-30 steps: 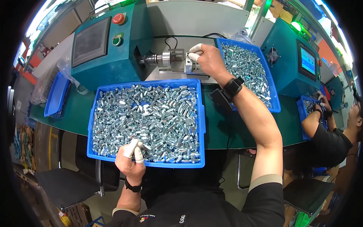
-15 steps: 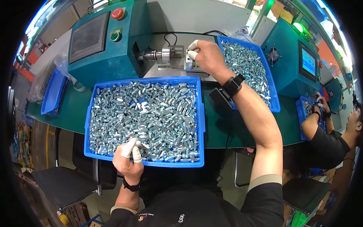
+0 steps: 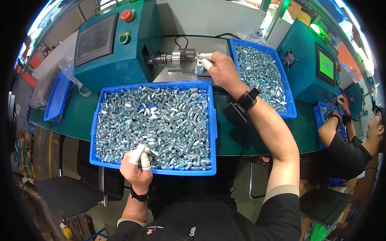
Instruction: The person picks up a metal part from a blue bin, places it into a machine fixture, and then removes it and places it into a separate blue bin, repeating this process.
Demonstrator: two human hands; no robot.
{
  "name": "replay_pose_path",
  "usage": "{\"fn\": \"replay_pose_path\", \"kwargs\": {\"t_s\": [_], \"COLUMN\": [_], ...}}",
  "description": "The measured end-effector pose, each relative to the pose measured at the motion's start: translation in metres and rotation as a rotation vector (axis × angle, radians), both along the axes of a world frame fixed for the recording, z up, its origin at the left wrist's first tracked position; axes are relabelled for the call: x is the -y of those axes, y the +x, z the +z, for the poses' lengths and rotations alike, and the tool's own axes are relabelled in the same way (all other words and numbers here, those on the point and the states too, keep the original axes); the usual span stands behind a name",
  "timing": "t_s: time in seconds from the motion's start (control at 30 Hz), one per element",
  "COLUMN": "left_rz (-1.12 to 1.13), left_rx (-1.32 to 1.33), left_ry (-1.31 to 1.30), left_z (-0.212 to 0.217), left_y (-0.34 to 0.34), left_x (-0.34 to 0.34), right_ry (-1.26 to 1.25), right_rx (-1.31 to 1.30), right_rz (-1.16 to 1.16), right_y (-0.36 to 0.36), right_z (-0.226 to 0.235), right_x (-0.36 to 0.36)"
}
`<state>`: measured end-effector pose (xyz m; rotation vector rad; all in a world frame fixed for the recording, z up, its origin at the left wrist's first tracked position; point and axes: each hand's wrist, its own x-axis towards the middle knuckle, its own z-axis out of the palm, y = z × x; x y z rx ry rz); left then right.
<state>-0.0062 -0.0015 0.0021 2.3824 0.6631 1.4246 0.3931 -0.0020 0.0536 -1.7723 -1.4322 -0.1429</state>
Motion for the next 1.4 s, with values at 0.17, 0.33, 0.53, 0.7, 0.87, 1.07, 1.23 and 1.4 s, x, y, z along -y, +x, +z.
{"fn": "replay_pose_path", "kwargs": {"t_s": [0.17,0.33,0.53,0.7,0.87,1.07,1.23,1.4], "left_rz": [0.003,0.0,-0.008,-0.003,0.016,0.01,0.025,0.024], "left_rx": [-0.001,0.005,-0.013,-0.018,-0.051,-0.058,-0.036,-0.022], "left_ry": [-0.001,0.004,0.002,-0.005,-0.032,-0.018,-0.033,-0.051], "left_z": [0.0,0.001,0.003,0.003,0.002,0.001,0.0,-0.001], "left_y": [0.0,0.002,0.005,0.004,0.001,0.005,0.007,0.006], "left_x": [0.0,0.0,0.0,0.0,0.0,0.0,0.003,0.004], "right_ry": [-0.057,-0.166,-0.309,-0.371,-0.379,-0.212,-0.271,-0.294], "right_rx": [-0.591,-0.667,-0.535,-0.471,-0.443,-0.583,-0.573,-0.538], "right_rz": [-0.116,0.043,0.224,0.326,0.354,0.421,0.39,0.357], "right_y": [-0.022,-0.01,0.01,0.013,0.022,0.025,0.021,0.018], "right_z": [0.004,0.004,0.006,0.012,0.005,-0.009,-0.004,0.0], "right_x": [0.011,0.006,-0.01,-0.021,-0.027,-0.023,-0.023,-0.021]}}
